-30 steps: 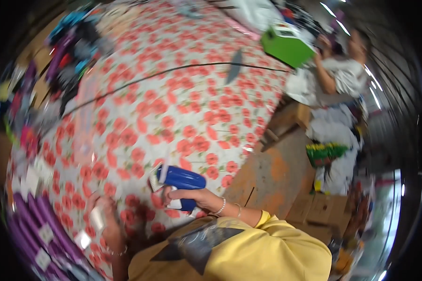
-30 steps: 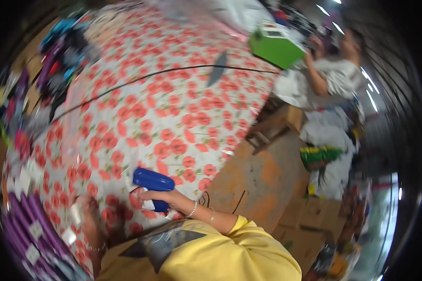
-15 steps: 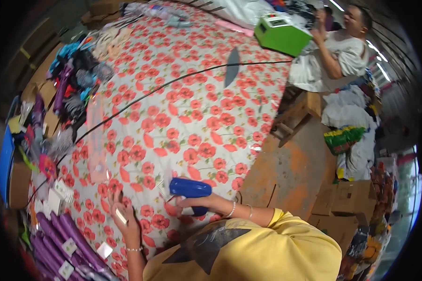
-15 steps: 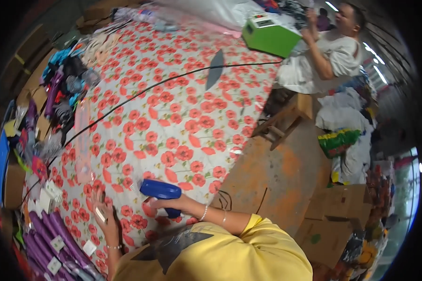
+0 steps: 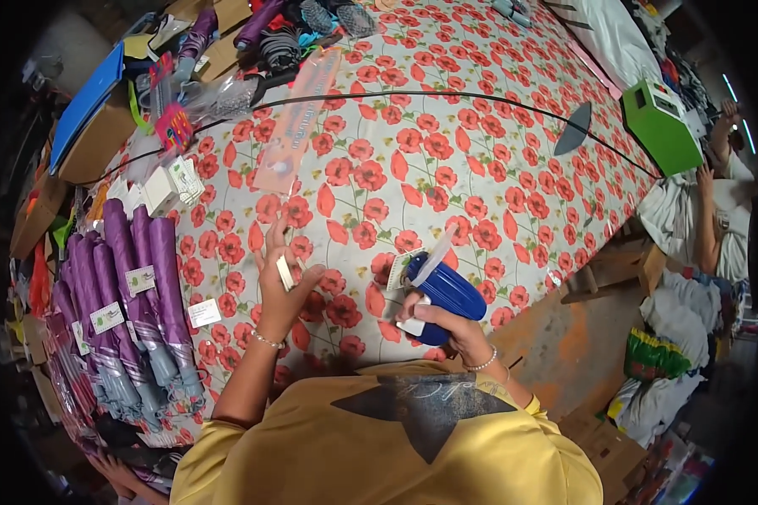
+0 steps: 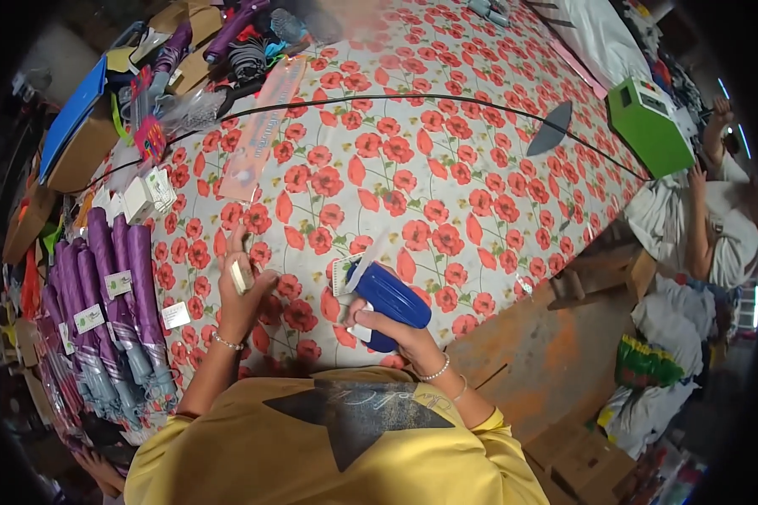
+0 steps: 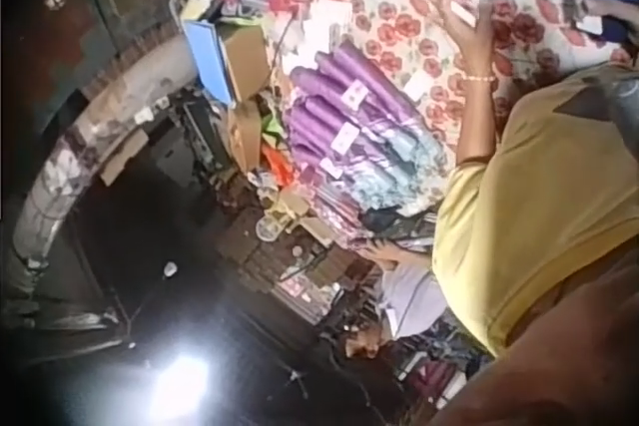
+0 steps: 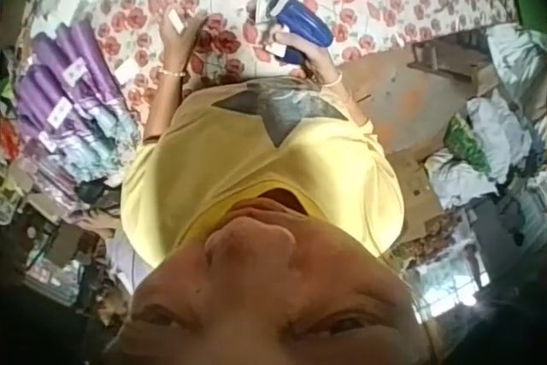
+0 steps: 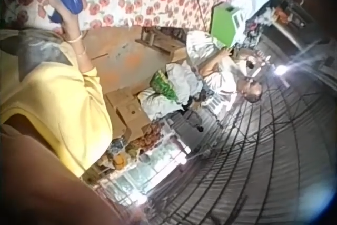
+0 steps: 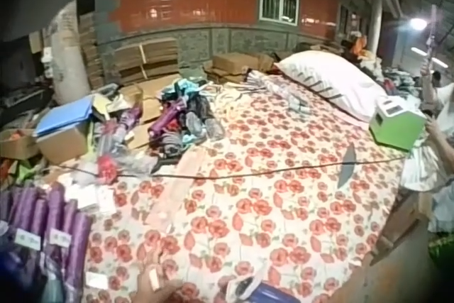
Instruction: Applying plastic tags to purple umbrellas using a handheld tagging gun.
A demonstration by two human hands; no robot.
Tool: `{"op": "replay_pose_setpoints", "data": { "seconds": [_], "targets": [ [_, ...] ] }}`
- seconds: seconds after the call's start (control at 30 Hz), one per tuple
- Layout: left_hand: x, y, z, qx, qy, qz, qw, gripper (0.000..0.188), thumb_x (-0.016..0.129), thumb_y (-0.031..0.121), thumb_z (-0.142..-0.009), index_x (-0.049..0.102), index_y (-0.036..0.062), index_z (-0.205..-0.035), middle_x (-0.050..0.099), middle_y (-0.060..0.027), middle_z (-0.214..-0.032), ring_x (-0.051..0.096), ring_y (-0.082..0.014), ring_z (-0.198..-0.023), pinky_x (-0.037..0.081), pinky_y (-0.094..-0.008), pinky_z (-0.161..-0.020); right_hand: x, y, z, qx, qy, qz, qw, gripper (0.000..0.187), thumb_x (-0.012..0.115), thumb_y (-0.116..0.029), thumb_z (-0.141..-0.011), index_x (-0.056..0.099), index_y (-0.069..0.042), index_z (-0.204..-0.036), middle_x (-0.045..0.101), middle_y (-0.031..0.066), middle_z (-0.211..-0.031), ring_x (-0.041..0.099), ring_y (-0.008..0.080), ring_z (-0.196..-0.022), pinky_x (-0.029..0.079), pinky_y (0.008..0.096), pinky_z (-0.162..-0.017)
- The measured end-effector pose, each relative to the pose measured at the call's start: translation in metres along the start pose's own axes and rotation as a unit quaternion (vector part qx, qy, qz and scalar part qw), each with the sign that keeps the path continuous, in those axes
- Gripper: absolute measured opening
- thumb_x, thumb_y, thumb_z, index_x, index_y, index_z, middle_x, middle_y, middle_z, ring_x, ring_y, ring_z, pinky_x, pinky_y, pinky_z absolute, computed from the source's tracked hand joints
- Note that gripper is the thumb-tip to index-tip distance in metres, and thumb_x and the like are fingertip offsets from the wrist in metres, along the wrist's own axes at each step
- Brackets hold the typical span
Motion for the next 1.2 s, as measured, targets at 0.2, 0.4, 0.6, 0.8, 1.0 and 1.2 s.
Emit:
{"op": "replay_pose_setpoints", "data": {
  "seconds": [0.2, 0.4, 0.6, 0.8, 1.0, 1.2],
  "targets": [
    [-0.014, -0.006, -0.007, -0.188, -0.022, 0.387, 0.903, 0.024, 0.061, 0.01, -0.084, 0.052, 0.0051, -0.106, 0.061, -0.0112, -0.103, 0.058, -0.0148, -0.081, 0.047, -0.0255, -0.069, -0.004, -0.002, -0.003, -0.01, -0.006, -0.031, 0.999, 0.037, 0.059, -0.002, -0.079, 0.051, 0.003, -0.115, 0.065, 0.0127, -0.08, 0.064, 0.0221, -0.074, 0.052, 0.0301, -0.073],
    [-0.022, 0.007, -0.037, -0.193, -0.018, 0.314, 0.93, 0.028, 0.062, 0.01, -0.083, 0.055, 0.0045, -0.11, 0.06, -0.0077, -0.086, 0.057, -0.0152, -0.071, 0.047, -0.026, -0.063, -0.002, -0.004, -0.008, -0.01, 0.009, -0.068, 0.998, 0.035, 0.061, 0.0, -0.079, 0.054, 0.003, -0.113, 0.066, 0.0115, -0.08, 0.064, 0.0206, -0.073, 0.053, 0.0295, -0.072],
    [-0.012, -0.018, -0.084, 0.044, 0.128, -0.089, 0.987, 0.032, 0.064, 0.01, -0.078, 0.058, 0.0065, -0.109, 0.056, -0.0085, -0.083, 0.058, -0.0254, -0.071, 0.049, -0.033, -0.064, -0.005, -0.004, -0.009, 0.013, 0.01, -0.04, 0.999, 0.035, 0.061, 0.002, -0.079, 0.054, 0.003, -0.113, 0.065, 0.0113, -0.08, 0.064, 0.0207, -0.072, 0.053, 0.0299, -0.073],
    [0.004, -0.057, -0.135, 0.07, 0.047, -0.198, 0.977, 0.038, 0.066, 0.011, -0.073, 0.06, 0.0094, -0.11, 0.058, -0.0126, -0.09, 0.058, -0.0337, -0.074, 0.048, -0.0391, -0.066, 0.006, -0.009, -0.014, 0.014, 0.0, -0.042, 0.999, 0.031, 0.061, 0.001, -0.08, 0.056, 0.003, -0.111, 0.065, 0.011, -0.081, 0.063, 0.0206, -0.075, 0.052, 0.03, -0.075],
    [-0.008, -0.083, -0.201, 0.026, 0.066, -0.257, 0.964, 0.035, 0.065, 0.011, -0.073, 0.063, 0.0093, -0.108, 0.058, -0.0155, -0.095, 0.059, -0.0351, -0.075, 0.048, -0.0406, -0.066, 0.004, -0.007, -0.003, 0.035, 0.022, -0.014, 0.999, 0.035, 0.054, 0.0, -0.082, 0.049, 0.006, -0.116, 0.064, 0.0139, -0.084, 0.063, 0.0229, -0.077, 0.052, 0.0311, -0.075],
    [-0.021, -0.073, -0.227, -0.038, 0.1, -0.241, 0.965, 0.033, 0.063, 0.008, -0.073, 0.063, 0.0084, -0.106, 0.059, -0.0167, -0.096, 0.059, -0.037, -0.075, 0.048, -0.0422, -0.068, 0.007, -0.008, 0.001, 0.021, 0.008, -0.019, 1.0, 0.035, 0.054, 0.0, -0.082, 0.049, 0.005, -0.116, 0.064, 0.0144, -0.087, 0.063, 0.0232, -0.079, 0.052, 0.0305, -0.075]
  ]
}}
Point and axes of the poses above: each hand's wrist, its own z-axis away from the middle knuckle, its own x-axis out of the palm, y = z × x, the point moved 2 cm from there along -z, towards the middle knuckle
